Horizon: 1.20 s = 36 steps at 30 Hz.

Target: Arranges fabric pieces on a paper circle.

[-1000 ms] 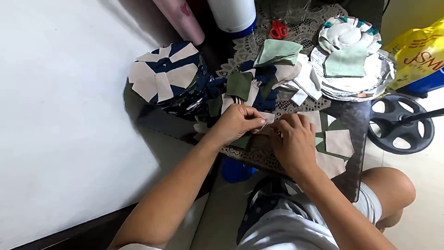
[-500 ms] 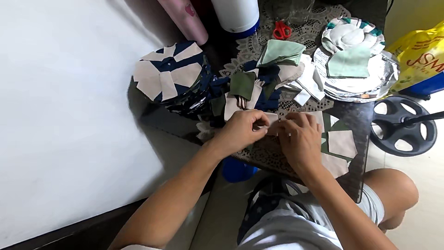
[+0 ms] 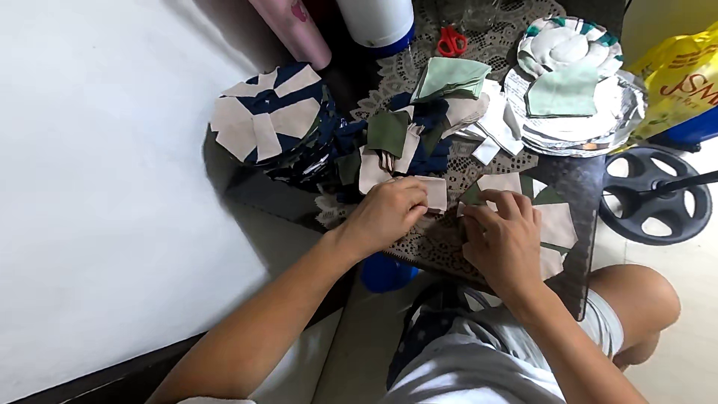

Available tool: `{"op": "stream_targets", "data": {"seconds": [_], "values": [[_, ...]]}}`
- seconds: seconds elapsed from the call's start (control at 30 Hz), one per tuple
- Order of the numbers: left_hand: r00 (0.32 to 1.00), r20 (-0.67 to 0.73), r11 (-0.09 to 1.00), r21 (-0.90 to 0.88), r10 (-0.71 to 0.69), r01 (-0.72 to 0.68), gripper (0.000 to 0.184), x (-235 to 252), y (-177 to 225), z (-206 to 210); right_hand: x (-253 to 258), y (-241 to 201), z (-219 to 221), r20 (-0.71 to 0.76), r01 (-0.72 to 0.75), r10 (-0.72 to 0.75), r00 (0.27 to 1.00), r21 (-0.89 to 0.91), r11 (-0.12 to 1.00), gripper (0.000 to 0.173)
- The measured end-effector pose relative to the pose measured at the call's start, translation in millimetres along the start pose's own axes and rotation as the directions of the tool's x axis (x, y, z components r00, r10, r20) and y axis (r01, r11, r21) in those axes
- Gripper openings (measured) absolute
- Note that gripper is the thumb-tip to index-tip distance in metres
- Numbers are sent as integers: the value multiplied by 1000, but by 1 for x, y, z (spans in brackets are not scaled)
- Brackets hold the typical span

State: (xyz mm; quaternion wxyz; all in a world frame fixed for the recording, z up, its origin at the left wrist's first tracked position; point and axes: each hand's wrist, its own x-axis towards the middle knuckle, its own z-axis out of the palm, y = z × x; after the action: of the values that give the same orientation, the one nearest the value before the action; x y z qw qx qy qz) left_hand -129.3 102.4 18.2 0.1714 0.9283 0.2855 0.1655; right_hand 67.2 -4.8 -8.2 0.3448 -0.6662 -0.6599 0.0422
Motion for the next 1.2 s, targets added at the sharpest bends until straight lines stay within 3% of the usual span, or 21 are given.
{"op": "stream_targets", "data": {"seconds": [0.27, 0.4, 0.5, 0.57, 0.63, 0.7, 0.77, 0.83, 0.87, 0.93, 1.0, 1.1, 1.2], "values": [[959, 71, 931, -230, -274, 283, 9, 11, -1, -16, 4, -11, 17, 40, 150, -147, 988, -57, 987, 29], [921, 5, 856, -367, -391, 365, 2, 16, -5, -23, 9, -14, 18, 100, 157, -148, 984, -90, 983, 24], [905, -23, 811, -454, -425, 370, 7, 17, 1, -31, 15, -15, 9, 88, 84, -86, 992, 25, 996, 26], [922, -1, 768, -553, -388, 323, 12, 16, 9, -37, 23, -14, -7, 101, -24, 2, 995, 220, 975, 31], [944, 38, 711, -649, -327, 272, 14, 13, 18, -40, 31, -15, -27, 226, -204, 106, 968, 468, 860, 48], [955, 76, 674, -693, -285, 257, 16, 13, 31, -40, 36, -14, -44, 439, -425, 145, 887, 651, 630, 60], [960, 96, 643, -725, -264, 249, 16, 12, 41, -37, 35, -14, -52, 576, -578, 135, 806, 719, 386, 46], [957, 129, 590, -764, -260, 263, 16, 6, 49, -30, 26, -14, -55, 615, -641, 186, 766, 709, 295, 10], [951, 165, 563, -774, -263, 290, 15, 1, 52, -25, 19, -12, -58, 618, -648, 202, 760, 694, 314, 3], [924, 270, 535, -756, -270, 377, 13, -9, 53, -16, 2, -3, -65, 604, -638, 226, 764, 655, 405, 6], [888, 324, 570, -683, -325, 457, 15, -13, 46, -8, -11, 4, -72, 566, -621, 278, 776, 609, 493, 5], [862, 185, 679, -548, -471, 488, 18, -10, 37, 1, -16, 12, -80, 547, -618, 299, 781, 611, 496, 6], [874, -19, 731, -557, -485, 394, 20, -7, 44, 8, -15, 17, -86, 555, -592, 227, 800, 667, 453, 8]]}}
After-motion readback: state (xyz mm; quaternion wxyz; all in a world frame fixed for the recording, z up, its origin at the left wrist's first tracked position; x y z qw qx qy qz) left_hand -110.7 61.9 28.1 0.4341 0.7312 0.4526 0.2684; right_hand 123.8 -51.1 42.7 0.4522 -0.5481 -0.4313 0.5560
